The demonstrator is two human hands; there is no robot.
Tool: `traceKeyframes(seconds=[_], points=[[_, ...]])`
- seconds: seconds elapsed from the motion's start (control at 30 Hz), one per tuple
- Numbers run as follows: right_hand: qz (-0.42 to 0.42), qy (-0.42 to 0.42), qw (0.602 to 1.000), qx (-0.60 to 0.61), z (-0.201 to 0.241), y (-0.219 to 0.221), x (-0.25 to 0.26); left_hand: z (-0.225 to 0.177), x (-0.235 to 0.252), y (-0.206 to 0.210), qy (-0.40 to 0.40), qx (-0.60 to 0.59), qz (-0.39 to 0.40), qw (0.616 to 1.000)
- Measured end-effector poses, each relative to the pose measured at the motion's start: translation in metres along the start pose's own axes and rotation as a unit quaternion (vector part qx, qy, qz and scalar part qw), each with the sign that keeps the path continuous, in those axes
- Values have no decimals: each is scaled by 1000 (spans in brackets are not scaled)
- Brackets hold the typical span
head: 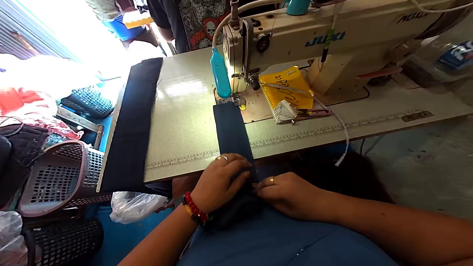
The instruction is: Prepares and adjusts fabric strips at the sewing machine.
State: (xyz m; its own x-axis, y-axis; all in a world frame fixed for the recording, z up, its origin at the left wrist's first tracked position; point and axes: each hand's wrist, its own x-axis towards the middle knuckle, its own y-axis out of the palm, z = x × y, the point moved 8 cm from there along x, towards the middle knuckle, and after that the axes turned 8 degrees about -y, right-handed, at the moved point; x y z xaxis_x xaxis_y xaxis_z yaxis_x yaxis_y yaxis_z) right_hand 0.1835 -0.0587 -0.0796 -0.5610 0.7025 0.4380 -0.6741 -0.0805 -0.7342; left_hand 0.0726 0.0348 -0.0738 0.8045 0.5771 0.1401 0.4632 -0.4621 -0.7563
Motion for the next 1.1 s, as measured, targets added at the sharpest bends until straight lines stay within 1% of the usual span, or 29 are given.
traceKeyframes(seconds=[0.07, 0.17, 0.37, 0.47, 0.8, 1.1], points=[[1, 23, 999, 29, -6, -1, -5, 25, 11, 15, -36, 54, -23, 998], [-3, 19, 999, 36, -7, -4, -8, 42, 20, 26, -45, 112, -49, 991], [-7, -22, 999, 23, -8, -6, -3, 50, 30, 28, -49, 192, -59, 978], [-11, -38, 999, 19, -10, -6, 0, 47, 37, 22, -25, 228, -73, 971], [-14, -58, 998, -10, -21, -11, 13, 54, 55, 17, 7, 261, -83, 962], [-22, -73, 996, -52, -44, -10, 21, 61, 64, 11, -4, 265, -92, 960]])
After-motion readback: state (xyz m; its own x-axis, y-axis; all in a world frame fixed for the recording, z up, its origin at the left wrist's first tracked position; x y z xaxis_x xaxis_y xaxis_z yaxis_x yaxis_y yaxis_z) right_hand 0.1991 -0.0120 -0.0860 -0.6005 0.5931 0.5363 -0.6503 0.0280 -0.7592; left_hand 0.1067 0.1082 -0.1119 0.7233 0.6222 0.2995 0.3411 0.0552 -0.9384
